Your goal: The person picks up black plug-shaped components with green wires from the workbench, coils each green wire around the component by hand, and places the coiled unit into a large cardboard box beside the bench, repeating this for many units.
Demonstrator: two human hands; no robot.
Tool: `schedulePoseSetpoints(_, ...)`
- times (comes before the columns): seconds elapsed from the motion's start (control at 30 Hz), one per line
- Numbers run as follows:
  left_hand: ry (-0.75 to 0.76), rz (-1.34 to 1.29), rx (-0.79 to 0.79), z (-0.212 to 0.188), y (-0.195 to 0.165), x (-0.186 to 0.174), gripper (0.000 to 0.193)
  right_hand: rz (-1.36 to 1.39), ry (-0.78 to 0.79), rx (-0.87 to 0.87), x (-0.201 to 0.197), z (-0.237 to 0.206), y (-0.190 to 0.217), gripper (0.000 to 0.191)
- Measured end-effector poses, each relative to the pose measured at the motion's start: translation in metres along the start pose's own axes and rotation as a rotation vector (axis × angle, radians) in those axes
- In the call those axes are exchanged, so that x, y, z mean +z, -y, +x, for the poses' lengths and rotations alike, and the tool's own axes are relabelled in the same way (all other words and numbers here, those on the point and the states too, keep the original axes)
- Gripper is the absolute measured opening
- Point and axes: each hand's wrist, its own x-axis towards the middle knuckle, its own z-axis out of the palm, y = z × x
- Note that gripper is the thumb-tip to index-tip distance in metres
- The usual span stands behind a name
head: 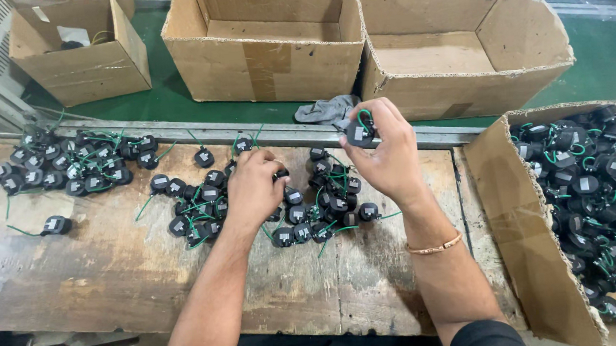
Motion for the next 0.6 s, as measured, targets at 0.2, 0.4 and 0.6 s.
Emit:
schedulePoseSetpoints(0.2, 0.095, -0.055, -0.193, 0.0, 0.009, -0.001, 0.022, 0.133, 0.0, 0.032, -0.005, 0.001, -0.006, 0.046)
schedulePoseSetpoints(0.4, 0.186, 0.153, -0.276, -0.001, 0.0, -0.003, 0.022, 0.111, 0.055, 0.011, -0.005, 0.002, -0.008, 0.035)
schedulePoseSetpoints(0.6, 0.043, 0.008, -0.177, 0.0, -0.002, -0.004, 0.013, 0.118, 0.073, 0.014, -0.003, 0.002, -0.01, 0.029)
